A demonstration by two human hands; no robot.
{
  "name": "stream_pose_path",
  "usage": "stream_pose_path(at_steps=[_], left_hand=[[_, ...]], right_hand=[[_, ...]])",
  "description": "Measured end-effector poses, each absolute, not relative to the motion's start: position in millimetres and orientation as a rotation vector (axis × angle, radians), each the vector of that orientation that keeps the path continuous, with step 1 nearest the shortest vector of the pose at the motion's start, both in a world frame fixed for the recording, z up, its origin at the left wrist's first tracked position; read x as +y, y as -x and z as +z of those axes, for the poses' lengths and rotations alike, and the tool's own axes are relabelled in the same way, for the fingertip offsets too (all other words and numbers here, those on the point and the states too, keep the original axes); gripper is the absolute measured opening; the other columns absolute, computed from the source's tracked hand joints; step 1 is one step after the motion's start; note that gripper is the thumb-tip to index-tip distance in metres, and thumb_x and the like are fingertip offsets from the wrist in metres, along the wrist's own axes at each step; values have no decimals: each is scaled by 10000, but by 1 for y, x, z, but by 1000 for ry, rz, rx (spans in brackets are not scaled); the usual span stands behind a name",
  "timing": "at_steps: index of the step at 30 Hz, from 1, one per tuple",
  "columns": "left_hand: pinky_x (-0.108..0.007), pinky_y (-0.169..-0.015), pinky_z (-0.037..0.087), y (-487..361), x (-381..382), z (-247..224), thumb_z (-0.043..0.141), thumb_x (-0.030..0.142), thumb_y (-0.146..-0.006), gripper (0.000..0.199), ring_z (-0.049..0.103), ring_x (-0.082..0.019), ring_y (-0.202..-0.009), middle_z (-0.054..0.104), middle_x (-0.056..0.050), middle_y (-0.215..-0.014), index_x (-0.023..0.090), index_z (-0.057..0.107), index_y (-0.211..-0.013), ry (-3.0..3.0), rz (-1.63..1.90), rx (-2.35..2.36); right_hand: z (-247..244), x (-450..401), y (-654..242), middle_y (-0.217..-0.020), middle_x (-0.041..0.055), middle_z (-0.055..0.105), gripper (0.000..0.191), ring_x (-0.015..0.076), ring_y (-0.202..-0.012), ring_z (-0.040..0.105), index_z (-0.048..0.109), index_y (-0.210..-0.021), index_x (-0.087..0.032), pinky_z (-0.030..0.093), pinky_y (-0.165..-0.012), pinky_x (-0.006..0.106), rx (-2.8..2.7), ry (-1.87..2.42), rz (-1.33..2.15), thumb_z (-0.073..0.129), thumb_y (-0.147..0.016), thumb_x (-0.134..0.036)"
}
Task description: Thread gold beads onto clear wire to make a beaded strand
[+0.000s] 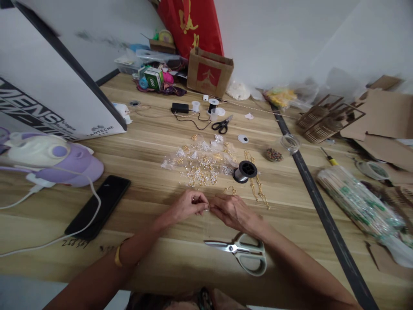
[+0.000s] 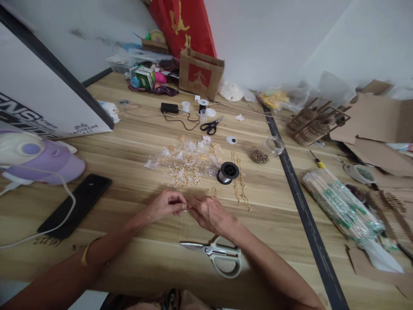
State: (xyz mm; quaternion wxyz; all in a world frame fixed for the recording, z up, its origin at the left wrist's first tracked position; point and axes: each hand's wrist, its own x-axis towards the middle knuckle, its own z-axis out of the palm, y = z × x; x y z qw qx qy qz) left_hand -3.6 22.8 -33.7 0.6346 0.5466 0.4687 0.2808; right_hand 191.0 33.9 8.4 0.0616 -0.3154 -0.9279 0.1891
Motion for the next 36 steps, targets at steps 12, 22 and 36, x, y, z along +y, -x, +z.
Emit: stream_pose_path(at_steps=[12, 22, 36], left_hand=[[-202, -520, 449, 6, 24, -39, 700, 307, -692, 220, 552, -92, -521, 599, -2, -574, 104, 620, -719, -1230, 683, 1013], [-203, -527, 442, 7, 24, -42, 680, 263, -700, 170, 552, -93, -531, 590, 5, -581, 110, 612, -728, -1256, 677, 991], [-197, -522, 417, 4, 22, -36, 660, 213, -688, 104, 534, -92, -530, 584, 15, -566, 122, 610, -697, -1273, 670, 1029]], right_hand=[[5, 35, -192, -791, 38, 614, 136, 136, -687, 566, 595, -877, -171, 346, -608, 230, -2779, 913, 557, 472, -930, -192], [-4, 38, -194, -749, 19, 597, 105, 129, -657, 556, 576, -851, -179, 339, -598, 224, -2735, 948, 575, 502, -916, -213], [1, 37, -192, -797, 30, 575, 84, 130, -692, 545, 614, -889, -178, 359, -622, 224, -2731, 916, 609, 531, -900, -178]])
